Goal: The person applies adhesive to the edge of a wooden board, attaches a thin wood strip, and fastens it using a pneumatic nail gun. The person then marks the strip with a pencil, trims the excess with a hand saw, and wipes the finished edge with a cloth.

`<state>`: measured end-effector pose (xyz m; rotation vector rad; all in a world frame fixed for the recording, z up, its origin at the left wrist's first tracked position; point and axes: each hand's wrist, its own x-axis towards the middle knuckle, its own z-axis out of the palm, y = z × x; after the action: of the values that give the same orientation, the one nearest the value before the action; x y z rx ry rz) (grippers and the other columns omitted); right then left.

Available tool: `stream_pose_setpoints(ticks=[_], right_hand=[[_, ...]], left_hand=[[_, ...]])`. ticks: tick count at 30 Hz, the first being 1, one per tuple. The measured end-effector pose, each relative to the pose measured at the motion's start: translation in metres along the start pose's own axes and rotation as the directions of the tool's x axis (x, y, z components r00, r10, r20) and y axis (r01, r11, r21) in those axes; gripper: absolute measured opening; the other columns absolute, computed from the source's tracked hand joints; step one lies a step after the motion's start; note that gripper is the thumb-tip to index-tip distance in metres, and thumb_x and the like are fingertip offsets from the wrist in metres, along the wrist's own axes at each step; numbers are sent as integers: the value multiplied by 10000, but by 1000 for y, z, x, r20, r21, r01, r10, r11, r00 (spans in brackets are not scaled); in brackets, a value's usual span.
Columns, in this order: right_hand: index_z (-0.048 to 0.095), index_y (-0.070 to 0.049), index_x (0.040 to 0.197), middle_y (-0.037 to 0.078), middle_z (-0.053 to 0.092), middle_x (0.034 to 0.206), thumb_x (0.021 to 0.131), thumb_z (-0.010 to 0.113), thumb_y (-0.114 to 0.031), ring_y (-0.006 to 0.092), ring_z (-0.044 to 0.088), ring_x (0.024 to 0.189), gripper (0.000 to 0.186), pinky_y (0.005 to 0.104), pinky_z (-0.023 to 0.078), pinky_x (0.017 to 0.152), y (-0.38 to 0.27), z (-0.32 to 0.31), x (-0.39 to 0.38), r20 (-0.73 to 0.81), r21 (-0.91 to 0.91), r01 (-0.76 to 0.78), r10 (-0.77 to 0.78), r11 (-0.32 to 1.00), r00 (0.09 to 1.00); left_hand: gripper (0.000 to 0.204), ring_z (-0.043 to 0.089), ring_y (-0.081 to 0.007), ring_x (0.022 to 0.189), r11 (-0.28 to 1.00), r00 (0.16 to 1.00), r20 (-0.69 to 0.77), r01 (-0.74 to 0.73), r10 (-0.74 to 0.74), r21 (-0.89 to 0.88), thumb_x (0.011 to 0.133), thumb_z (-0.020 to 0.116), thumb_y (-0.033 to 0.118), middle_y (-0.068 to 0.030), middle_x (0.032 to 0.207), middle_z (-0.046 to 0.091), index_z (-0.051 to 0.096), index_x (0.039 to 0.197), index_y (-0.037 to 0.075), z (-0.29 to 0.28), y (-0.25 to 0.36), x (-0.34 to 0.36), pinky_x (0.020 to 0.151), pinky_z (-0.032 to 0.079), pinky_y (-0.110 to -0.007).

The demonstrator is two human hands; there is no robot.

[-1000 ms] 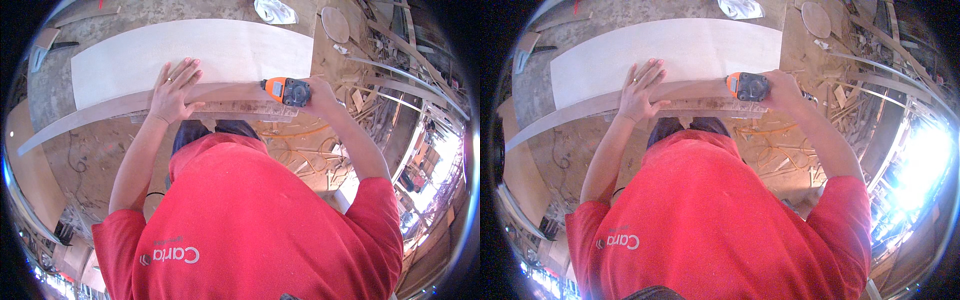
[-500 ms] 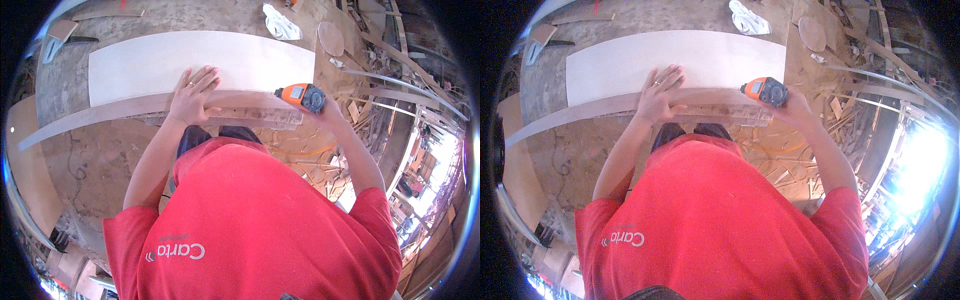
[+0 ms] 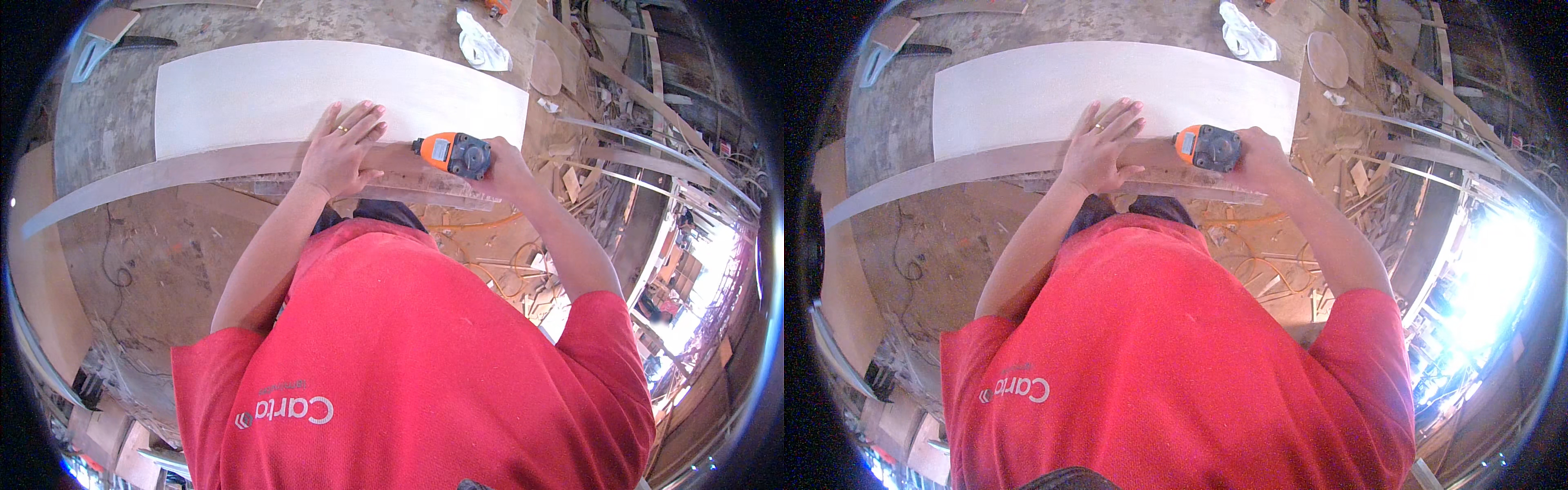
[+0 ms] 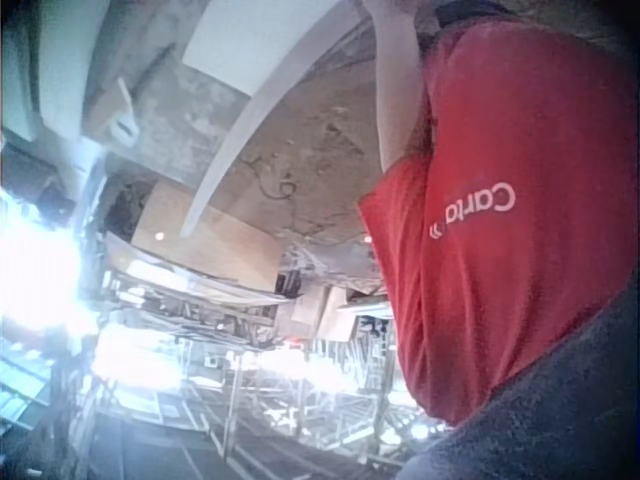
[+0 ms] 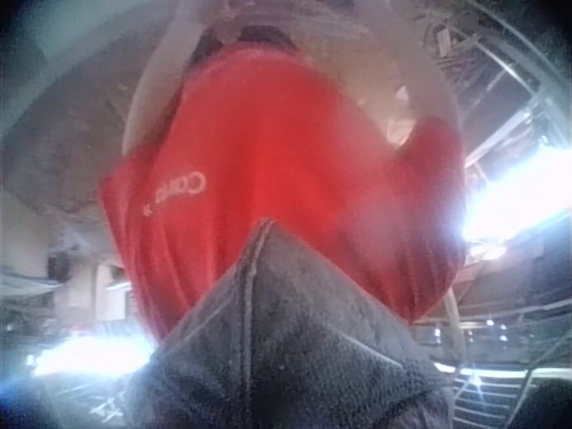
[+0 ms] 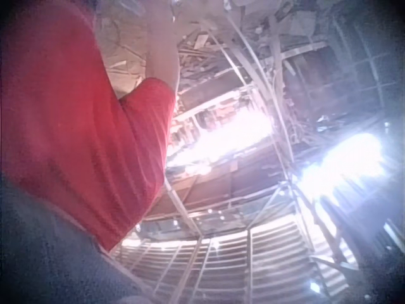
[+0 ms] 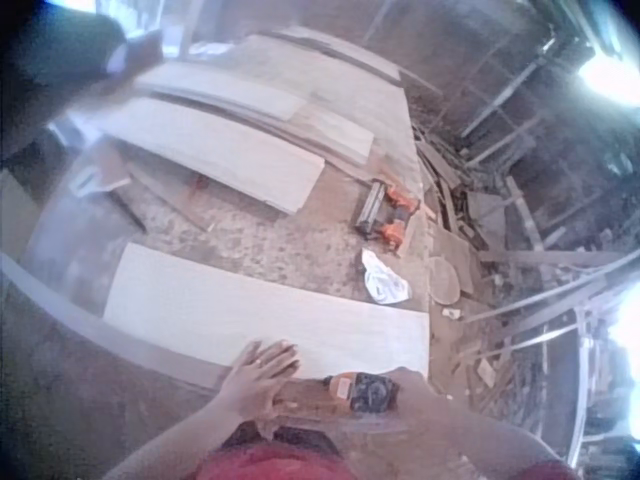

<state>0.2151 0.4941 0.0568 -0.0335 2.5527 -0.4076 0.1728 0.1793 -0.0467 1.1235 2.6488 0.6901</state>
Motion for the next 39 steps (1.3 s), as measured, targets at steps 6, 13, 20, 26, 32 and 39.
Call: stream_pose_setpoints(ticks=[6,13,20,26,32,39], right_hand=[[737,-70,954,158,735,844,688,813,-107,340,728,802,279,395,583,732,-5,-7,4,-41,-68,80,-83,994,996],[735,-85,952,161,738,847,668,800,-98,383,711,797,291,426,583,742,-23,-29,9,82,89,-4,-4,996,997],[741,-95,1003,147,738,842,631,853,-87,379,720,806,388,434,590,756,-32,-32,16,108,-17,87,-85,996,991],[733,-76,1070,154,752,930,617,890,-129,342,730,879,483,427,588,817,-31,-27,4,48,-47,13,-11,999,999],[725,-82,1135,136,746,1094,707,920,-182,198,718,974,480,328,562,888,31,13,1,-45,40,39,-37,998,998],[678,-38,1271,122,753,1180,840,872,-257,217,709,1100,521,359,551,963,51,-1,-63,-199,433,-109,213,895,957]], left_hand=[[825,240,-152,1575,1000,1000,2,11,-11,-13,799,806,511,39,1670,341,532,1507,187,1,-1,1,1319,166,-504],[809,234,-148,1574,1000,999,30,19,-18,-6,815,793,516,40,1667,340,529,1508,192,-1,0,2,1324,153,-505],[807,226,-145,1576,1000,999,36,21,-21,-1,818,785,534,41,1669,336,529,1508,203,3,-3,-1,1325,148,-506],[817,232,-153,1578,1000,1000,30,6,-6,13,808,788,541,33,1670,340,532,1505,200,1,-3,-1,1317,162,-515],[888,262,-201,1577,999,1000,-10,-29,29,16,743,830,539,-10,1678,345,537,1501,179,9,-2,2,1300,164,-557],[1183,222,-260,1596,999,986,-164,34,-33,1,682,836,659,-93,1708,283,326,1638,185,-35,-21,-34,1274,77,-637]])
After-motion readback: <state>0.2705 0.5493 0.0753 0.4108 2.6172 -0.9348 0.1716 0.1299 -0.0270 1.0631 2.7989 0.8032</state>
